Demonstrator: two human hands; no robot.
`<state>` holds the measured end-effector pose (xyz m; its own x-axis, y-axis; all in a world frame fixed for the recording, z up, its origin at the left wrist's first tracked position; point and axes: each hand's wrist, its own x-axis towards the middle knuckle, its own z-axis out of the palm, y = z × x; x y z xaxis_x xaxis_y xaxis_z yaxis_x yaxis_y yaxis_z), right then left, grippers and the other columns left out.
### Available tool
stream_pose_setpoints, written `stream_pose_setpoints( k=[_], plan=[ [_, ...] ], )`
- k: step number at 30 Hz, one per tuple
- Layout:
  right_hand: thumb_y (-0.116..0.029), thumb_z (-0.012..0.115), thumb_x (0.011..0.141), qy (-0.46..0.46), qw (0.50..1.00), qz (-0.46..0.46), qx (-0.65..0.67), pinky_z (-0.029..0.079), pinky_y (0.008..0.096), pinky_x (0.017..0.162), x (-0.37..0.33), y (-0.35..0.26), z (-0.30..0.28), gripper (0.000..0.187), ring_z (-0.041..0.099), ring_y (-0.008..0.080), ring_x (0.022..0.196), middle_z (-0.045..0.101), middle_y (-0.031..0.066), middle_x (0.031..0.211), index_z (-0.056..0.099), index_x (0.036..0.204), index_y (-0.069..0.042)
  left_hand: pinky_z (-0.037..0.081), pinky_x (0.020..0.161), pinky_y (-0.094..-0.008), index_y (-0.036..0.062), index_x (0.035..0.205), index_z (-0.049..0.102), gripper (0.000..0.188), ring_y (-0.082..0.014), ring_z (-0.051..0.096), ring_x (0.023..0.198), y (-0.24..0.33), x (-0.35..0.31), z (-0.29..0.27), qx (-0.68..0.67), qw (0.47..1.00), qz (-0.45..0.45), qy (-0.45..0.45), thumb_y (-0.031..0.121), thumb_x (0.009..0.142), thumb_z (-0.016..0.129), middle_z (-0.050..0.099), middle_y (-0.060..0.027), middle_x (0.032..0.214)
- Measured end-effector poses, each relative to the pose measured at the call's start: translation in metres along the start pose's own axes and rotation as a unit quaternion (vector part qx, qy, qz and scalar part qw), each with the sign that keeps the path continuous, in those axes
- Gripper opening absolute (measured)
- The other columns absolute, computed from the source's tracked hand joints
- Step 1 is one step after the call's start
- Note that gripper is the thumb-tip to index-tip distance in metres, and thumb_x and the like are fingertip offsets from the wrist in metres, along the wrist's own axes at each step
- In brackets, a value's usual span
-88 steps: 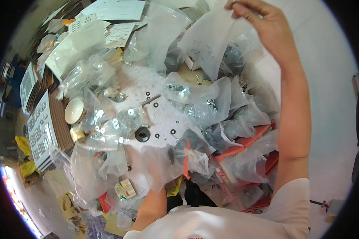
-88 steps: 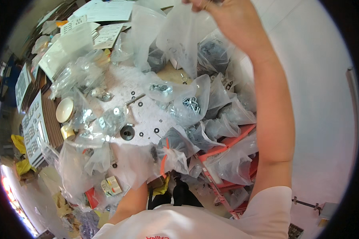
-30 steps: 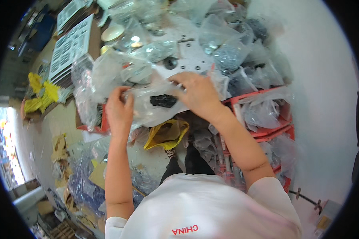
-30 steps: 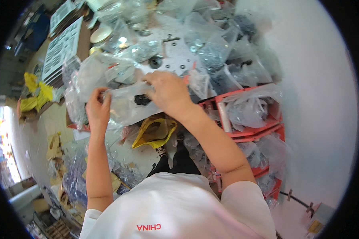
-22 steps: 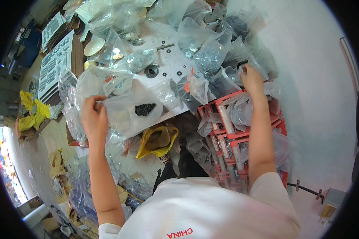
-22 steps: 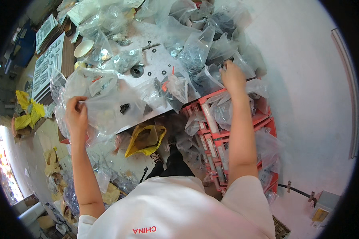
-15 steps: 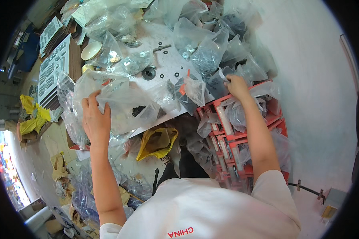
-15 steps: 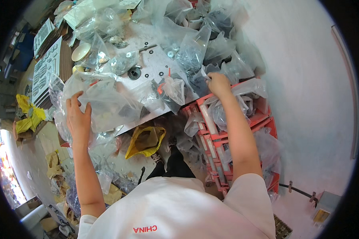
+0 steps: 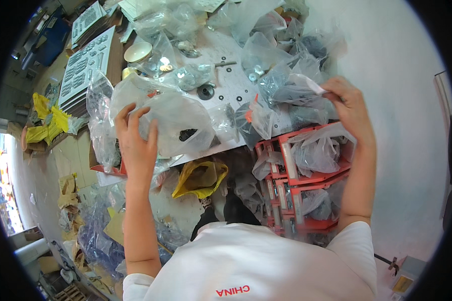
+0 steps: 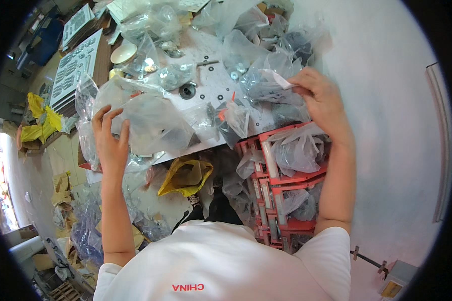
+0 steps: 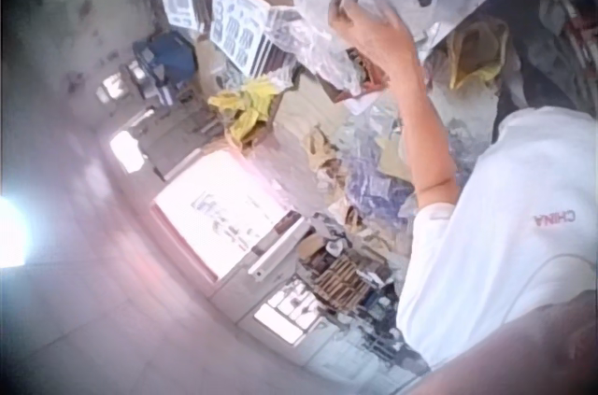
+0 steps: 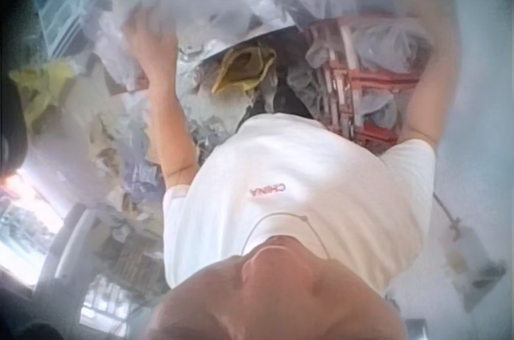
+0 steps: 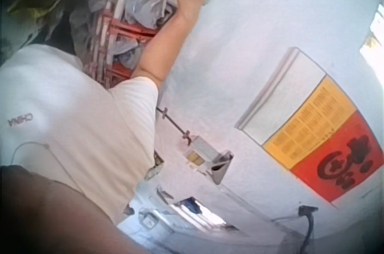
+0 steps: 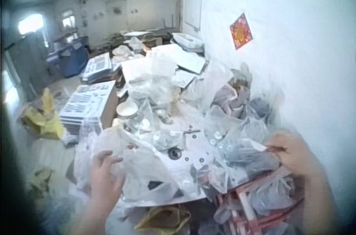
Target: The person sorts small hardware parts from a cluttered pile of plastic bags on a table. They repeatedly pick up bags, open them, and place the contents onto the table surface, moving bags aside to access more items.
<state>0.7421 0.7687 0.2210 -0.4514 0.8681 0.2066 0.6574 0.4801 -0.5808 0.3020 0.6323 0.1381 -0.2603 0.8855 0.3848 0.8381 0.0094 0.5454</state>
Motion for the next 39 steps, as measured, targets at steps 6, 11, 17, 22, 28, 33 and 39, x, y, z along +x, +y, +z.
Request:
stream_pose_setpoints(
  k=[6,11,17,22,28,33,39],
  plan=[
    [0.006,0.067,0.088,0.006,0.971,-0.237,0.045,0.050,0.0359,0.096,0.025,-0.116,-0.050,0.015,0.062,0.0209,0.090,0.065,0.0062,0.094,0.072,0.101,0.001,0.033,0.122,-0.0442,0.0030,0.162,0.030,0.116,-0.0344,0.041,0.148,0.103,0.016,0.011,-0.346,0.914,0.045,-0.208,0.031,0.072,0.097,0.039,-0.0211,0.162],
    [-0.009,0.073,0.086,-0.007,0.925,-0.318,0.207,0.046,0.0513,0.109,0.040,-0.152,0.005,0.019,0.062,0.0235,0.096,0.064,0.0064,0.099,0.071,0.105,-0.006,0.047,0.107,-0.0363,-0.0026,0.156,0.034,0.103,-0.0274,0.058,0.126,0.120,-0.018,0.013,-0.521,0.798,-0.114,-0.281,0.028,0.077,0.092,0.057,-0.0228,0.142],
    [-0.050,0.091,0.078,-0.154,0.877,0.019,0.454,0.042,0.0396,0.112,0.019,-0.134,0.091,0.103,0.058,0.0240,0.128,0.061,0.0107,0.137,0.042,0.158,-0.007,0.051,0.097,-0.0324,0.0000,0.146,0.048,0.068,-0.0147,0.061,0.110,0.108,-0.082,0.022,-0.663,0.645,-0.287,-0.249,0.018,0.089,0.082,0.064,-0.0107,0.130],
    [-0.044,0.087,0.085,-0.269,0.868,0.063,0.412,0.045,0.0380,0.109,0.021,-0.118,0.121,0.090,0.061,0.0237,0.124,0.066,0.0101,0.130,0.044,0.154,-0.004,0.053,0.093,-0.0323,0.0023,0.144,0.049,0.062,-0.0164,0.060,0.112,0.106,-0.085,0.020,-0.594,0.752,-0.240,-0.156,0.021,0.093,0.080,0.061,-0.0113,0.126],
    [-0.029,0.072,0.101,-0.068,0.864,0.128,0.483,0.056,0.0446,0.095,0.018,-0.138,0.136,0.044,0.072,0.0283,0.103,0.072,0.0120,0.112,0.055,0.134,-0.005,0.041,0.111,-0.0384,0.0052,0.155,0.026,0.089,-0.0231,0.049,0.133,0.096,-0.075,-0.017,-0.565,0.778,-0.201,-0.188,0.039,0.093,0.080,0.048,-0.0152,0.145],
    [-0.021,0.065,0.105,-0.099,0.758,0.072,0.640,0.062,0.0364,0.082,0.033,-0.177,0.134,0.025,0.074,0.0253,0.096,0.073,0.0125,0.107,0.064,0.119,-0.001,0.031,0.122,-0.0443,0.0126,0.166,0.014,0.109,-0.0288,0.027,0.157,0.063,-0.063,-0.033,-0.632,0.744,-0.114,-0.183,0.066,0.090,0.071,0.028,-0.0111,0.168],
    [-0.002,0.060,0.099,-0.177,0.795,0.174,0.553,0.058,0.0388,0.089,0.078,-0.196,0.180,0.035,0.072,0.0247,0.104,0.072,0.0108,0.121,0.061,0.134,0.000,0.034,0.123,-0.0527,0.0137,0.165,0.020,0.093,-0.0299,0.037,0.151,0.080,-0.070,-0.023,-0.810,0.500,-0.281,-0.118,0.063,0.097,0.060,0.037,-0.0110,0.163]
  ],
)
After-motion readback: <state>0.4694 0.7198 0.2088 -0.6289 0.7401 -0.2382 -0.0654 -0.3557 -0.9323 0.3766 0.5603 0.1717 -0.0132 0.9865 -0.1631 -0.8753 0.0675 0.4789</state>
